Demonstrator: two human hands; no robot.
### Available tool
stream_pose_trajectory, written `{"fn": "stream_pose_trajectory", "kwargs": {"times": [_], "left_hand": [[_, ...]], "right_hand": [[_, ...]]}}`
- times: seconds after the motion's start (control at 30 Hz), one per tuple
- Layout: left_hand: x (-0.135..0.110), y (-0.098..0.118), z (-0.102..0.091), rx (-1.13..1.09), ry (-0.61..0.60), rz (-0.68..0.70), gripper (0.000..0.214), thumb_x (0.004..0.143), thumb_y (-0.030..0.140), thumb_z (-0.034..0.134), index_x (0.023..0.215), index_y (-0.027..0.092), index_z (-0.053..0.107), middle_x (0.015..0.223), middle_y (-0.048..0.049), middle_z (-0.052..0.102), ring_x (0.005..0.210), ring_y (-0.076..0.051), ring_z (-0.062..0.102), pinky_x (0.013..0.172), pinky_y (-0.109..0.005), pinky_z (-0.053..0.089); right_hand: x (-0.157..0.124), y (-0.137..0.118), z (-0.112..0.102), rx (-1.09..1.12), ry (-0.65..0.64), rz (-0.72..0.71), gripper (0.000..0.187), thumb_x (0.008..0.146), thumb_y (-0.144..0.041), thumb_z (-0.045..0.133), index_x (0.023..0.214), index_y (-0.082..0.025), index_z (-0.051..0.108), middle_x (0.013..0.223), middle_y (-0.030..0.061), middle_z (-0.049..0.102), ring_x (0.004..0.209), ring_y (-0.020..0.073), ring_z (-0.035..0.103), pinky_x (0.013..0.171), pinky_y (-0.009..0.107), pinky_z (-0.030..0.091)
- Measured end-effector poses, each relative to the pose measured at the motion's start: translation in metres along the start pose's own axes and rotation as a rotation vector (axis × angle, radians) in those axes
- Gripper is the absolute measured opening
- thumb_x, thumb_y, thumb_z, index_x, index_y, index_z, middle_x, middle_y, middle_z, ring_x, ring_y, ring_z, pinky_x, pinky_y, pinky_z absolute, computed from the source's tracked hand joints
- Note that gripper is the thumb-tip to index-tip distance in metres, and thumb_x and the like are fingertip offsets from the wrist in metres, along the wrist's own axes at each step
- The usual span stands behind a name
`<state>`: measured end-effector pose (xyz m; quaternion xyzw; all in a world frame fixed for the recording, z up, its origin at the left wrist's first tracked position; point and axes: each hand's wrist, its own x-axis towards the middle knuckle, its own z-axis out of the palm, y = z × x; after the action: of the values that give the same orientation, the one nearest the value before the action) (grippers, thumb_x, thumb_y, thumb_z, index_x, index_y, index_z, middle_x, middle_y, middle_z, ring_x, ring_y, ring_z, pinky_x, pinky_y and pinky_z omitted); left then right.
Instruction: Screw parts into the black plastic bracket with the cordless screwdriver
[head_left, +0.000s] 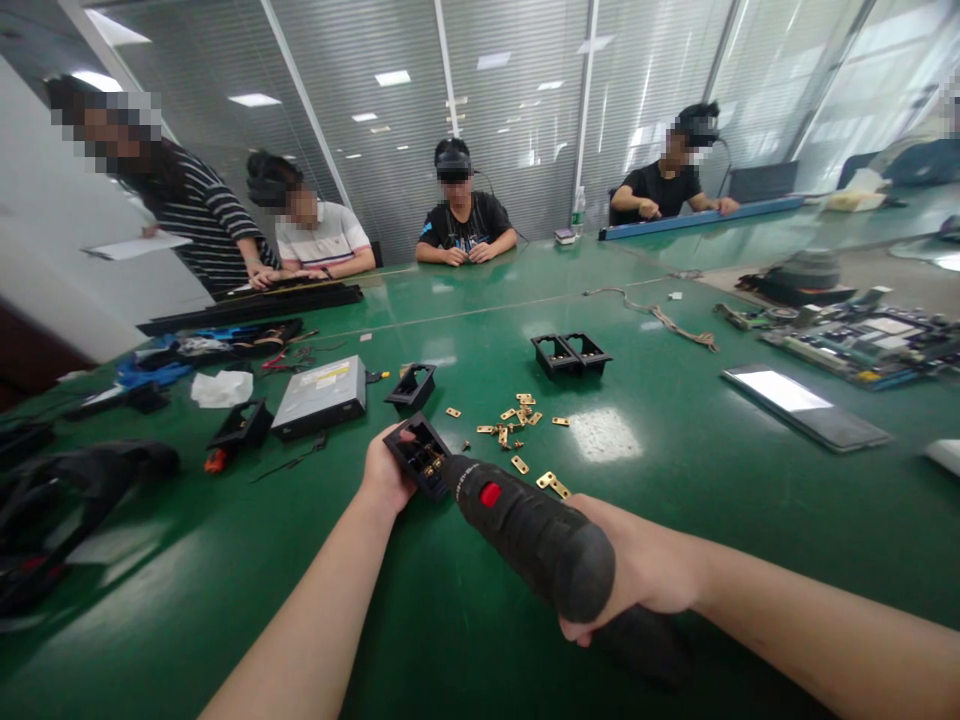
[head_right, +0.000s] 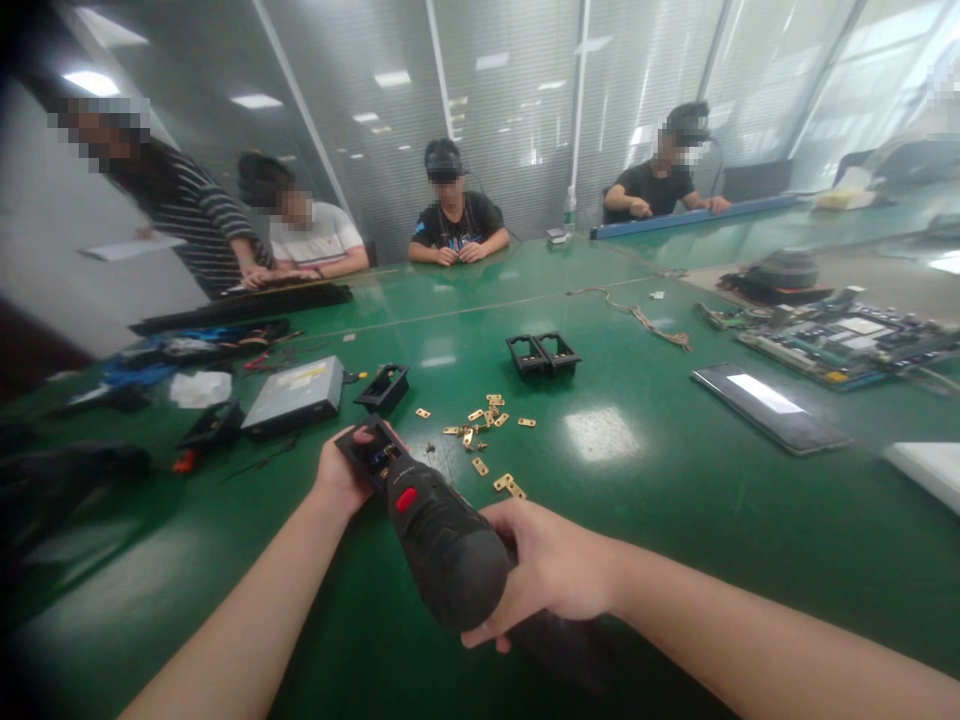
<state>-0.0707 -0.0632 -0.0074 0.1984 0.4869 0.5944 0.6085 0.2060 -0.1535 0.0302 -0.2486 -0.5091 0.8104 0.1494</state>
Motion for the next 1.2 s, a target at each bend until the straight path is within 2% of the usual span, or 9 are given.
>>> {"fn": "stream_pose_trajectory", "kwargs": {"times": [0.17, 0.3, 0.43, 0.63, 0.8, 0.93, 1.07, 1.2], "left_hand": [[0.000, 0.000, 0.000, -0.012, 0.013, -0.018, 0.013, 0.062, 0.018, 0.053, 0.074, 0.018, 0.060, 0.063, -0.0062, 0.064, 0.057, -0.024, 0.064, 0.054, -0.036, 0.053], [0.001, -0.001, -0.002, -0.016, 0.006, -0.015, 0.014, 0.062, 0.017, 0.054, 0.074, 0.018, 0.060, 0.062, -0.0050, 0.062, 0.056, -0.024, 0.063, 0.056, -0.037, 0.054], [0.002, -0.001, -0.004, -0.019, -0.033, -0.011, 0.015, 0.061, 0.018, 0.055, 0.075, 0.018, 0.061, 0.064, -0.0065, 0.064, 0.058, -0.025, 0.065, 0.056, -0.037, 0.054], [-0.002, 0.000, -0.002, -0.032, -0.038, -0.002, 0.019, 0.061, 0.015, 0.054, 0.078, 0.017, 0.062, 0.065, -0.0061, 0.065, 0.057, -0.024, 0.065, 0.056, -0.036, 0.054], [-0.004, 0.000, -0.001, -0.022, -0.030, -0.005, 0.015, 0.061, 0.016, 0.055, 0.075, 0.018, 0.060, 0.063, -0.0066, 0.065, 0.056, -0.025, 0.064, 0.056, -0.037, 0.054], [-0.005, 0.000, -0.001, -0.013, -0.041, -0.009, 0.013, 0.061, 0.015, 0.054, 0.072, 0.017, 0.061, 0.063, -0.0074, 0.066, 0.055, -0.024, 0.065, 0.055, -0.036, 0.054], [-0.008, 0.002, 0.003, -0.009, -0.032, -0.012, 0.013, 0.063, 0.016, 0.054, 0.071, 0.015, 0.063, 0.063, -0.0091, 0.067, 0.056, -0.025, 0.065, 0.055, -0.036, 0.054], [-0.010, 0.002, 0.004, -0.015, -0.011, 0.000, 0.012, 0.062, 0.015, 0.054, 0.069, 0.015, 0.063, 0.063, -0.0087, 0.066, 0.055, -0.024, 0.064, 0.054, -0.035, 0.053]], "right_hand": [[0.000, 0.001, 0.001, 0.025, 0.017, -0.008, 0.047, 0.047, -0.018, 0.094, 0.082, -0.012, 0.064, 0.067, -0.0005, 0.068, 0.057, 0.0129, 0.064, 0.051, 0.023, 0.055], [0.000, -0.001, 0.002, -0.011, -0.003, -0.002, 0.043, 0.049, -0.019, 0.093, 0.079, -0.012, 0.063, 0.067, 0.0005, 0.067, 0.058, 0.0131, 0.063, 0.052, 0.023, 0.054], [0.000, 0.000, 0.002, 0.029, 0.032, 0.036, 0.052, 0.045, -0.019, 0.094, 0.085, -0.013, 0.061, 0.068, -0.0008, 0.067, 0.057, 0.0130, 0.064, 0.052, 0.023, 0.055], [-0.001, 0.002, 0.002, 0.015, 0.038, 0.040, 0.051, 0.048, -0.018, 0.093, 0.085, -0.013, 0.059, 0.068, -0.0012, 0.066, 0.056, 0.0119, 0.063, 0.052, 0.022, 0.055], [0.000, 0.003, 0.003, -0.005, 0.040, 0.034, 0.048, 0.047, -0.020, 0.093, 0.081, -0.012, 0.060, 0.065, -0.0006, 0.066, 0.056, 0.0112, 0.063, 0.051, 0.020, 0.054], [0.000, 0.004, 0.003, -0.008, 0.076, 0.071, 0.055, 0.045, -0.020, 0.094, 0.087, -0.012, 0.060, 0.065, -0.0018, 0.067, 0.053, 0.0110, 0.063, 0.049, 0.020, 0.054], [0.000, 0.004, 0.003, -0.025, 0.063, 0.067, 0.051, 0.046, -0.022, 0.093, 0.083, -0.012, 0.060, 0.066, -0.0005, 0.067, 0.055, 0.0111, 0.063, 0.051, 0.020, 0.054], [-0.001, 0.004, 0.003, -0.023, 0.075, 0.084, 0.051, 0.048, -0.021, 0.093, 0.086, -0.013, 0.060, 0.066, -0.0024, 0.066, 0.055, 0.0111, 0.063, 0.051, 0.021, 0.054]]}}
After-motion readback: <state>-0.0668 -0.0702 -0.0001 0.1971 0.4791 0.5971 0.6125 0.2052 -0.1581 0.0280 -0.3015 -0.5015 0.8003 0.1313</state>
